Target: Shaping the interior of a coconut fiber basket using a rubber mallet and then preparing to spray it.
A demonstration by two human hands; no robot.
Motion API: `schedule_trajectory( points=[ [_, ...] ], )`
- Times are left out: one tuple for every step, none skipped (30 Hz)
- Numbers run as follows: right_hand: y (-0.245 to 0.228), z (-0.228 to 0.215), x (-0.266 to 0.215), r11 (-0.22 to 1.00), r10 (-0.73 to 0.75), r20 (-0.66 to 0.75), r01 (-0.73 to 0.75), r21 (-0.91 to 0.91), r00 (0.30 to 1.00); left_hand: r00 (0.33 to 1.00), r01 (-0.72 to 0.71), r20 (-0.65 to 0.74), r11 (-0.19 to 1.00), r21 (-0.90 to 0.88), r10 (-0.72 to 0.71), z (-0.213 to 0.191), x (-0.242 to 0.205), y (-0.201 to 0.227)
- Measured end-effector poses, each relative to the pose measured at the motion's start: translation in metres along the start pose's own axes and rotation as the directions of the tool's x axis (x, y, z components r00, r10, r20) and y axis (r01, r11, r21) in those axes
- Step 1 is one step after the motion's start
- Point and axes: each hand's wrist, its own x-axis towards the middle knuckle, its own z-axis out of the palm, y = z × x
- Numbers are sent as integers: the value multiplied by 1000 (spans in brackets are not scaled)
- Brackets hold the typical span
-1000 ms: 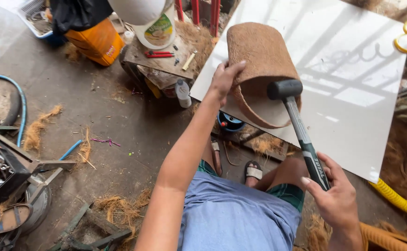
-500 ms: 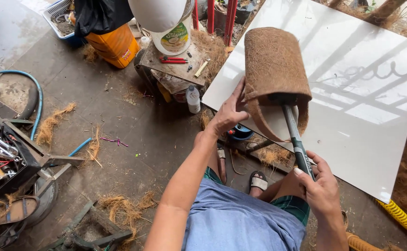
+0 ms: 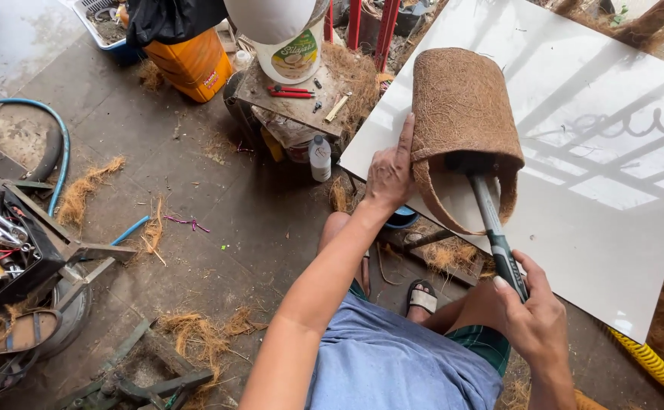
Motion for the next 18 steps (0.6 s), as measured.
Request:
schedule_trajectory(
  points=[
    [-4,0,-4,999,1,-23,0,45,1000,995,24,95,990,-137,-11,-11,-1,3],
    [-9,3,-4,999,4,-21,-3,41,1000,995,29,99,990,-138,-15,-13,-4,6],
    [-15,6,-2,999,-28,-45,29,16,999,996,38,82,991,-129,-28,-13,-2,6],
    [-22,9,1,998,-61,-69,61,-9,996,997,48,65,992,-121,-41,-13,-1,7],
    [-27,8,3,998,-60,-64,59,-13,996,997,54,68,991,-119,-46,-12,-2,7],
    [-32,8,4,975,-220,-93,222,16,971,978,149,175,970,-193,-116,-11,-4,7],
    [-39,8,6,924,-371,-139,380,43,918,946,238,280,936,-261,-162,-7,0,6],
    [-39,11,18,925,-368,-146,378,44,918,947,232,280,936,-266,-155,-14,1,7],
    [-39,13,29,917,-394,-133,398,2,909,950,232,267,937,-261,-161,-21,2,10],
    [-39,14,41,908,-420,-118,418,-41,900,953,233,254,938,-257,-167,-28,3,13],
    [-43,14,43,908,-419,-119,417,-43,900,953,234,254,937,-259,-167,-23,2,10],
    [-47,14,45,904,-427,-120,424,-51,896,953,241,248,930,-279,-172,-18,1,6],
    [-51,14,47,900,-435,-114,431,-60,893,952,252,244,921,-296,-182,-14,-2,3],
    [-52,11,47,900,-435,-109,431,-63,894,951,258,247,920,-295,-188,-24,1,9],
    [-54,9,48,894,-447,-121,442,-71,886,951,265,239,917,-298,-197,-34,5,14],
    [-56,7,49,888,-459,-133,453,-78,878,951,271,231,915,-300,-205,-44,10,18],
    [-59,8,50,891,-453,-137,447,-79,881,951,269,236,913,-305,-201,-35,7,14],
    [-61,9,50,886,-464,-137,454,-97,875,952,263,234,922,-285,-199,-25,3,10]
  ],
)
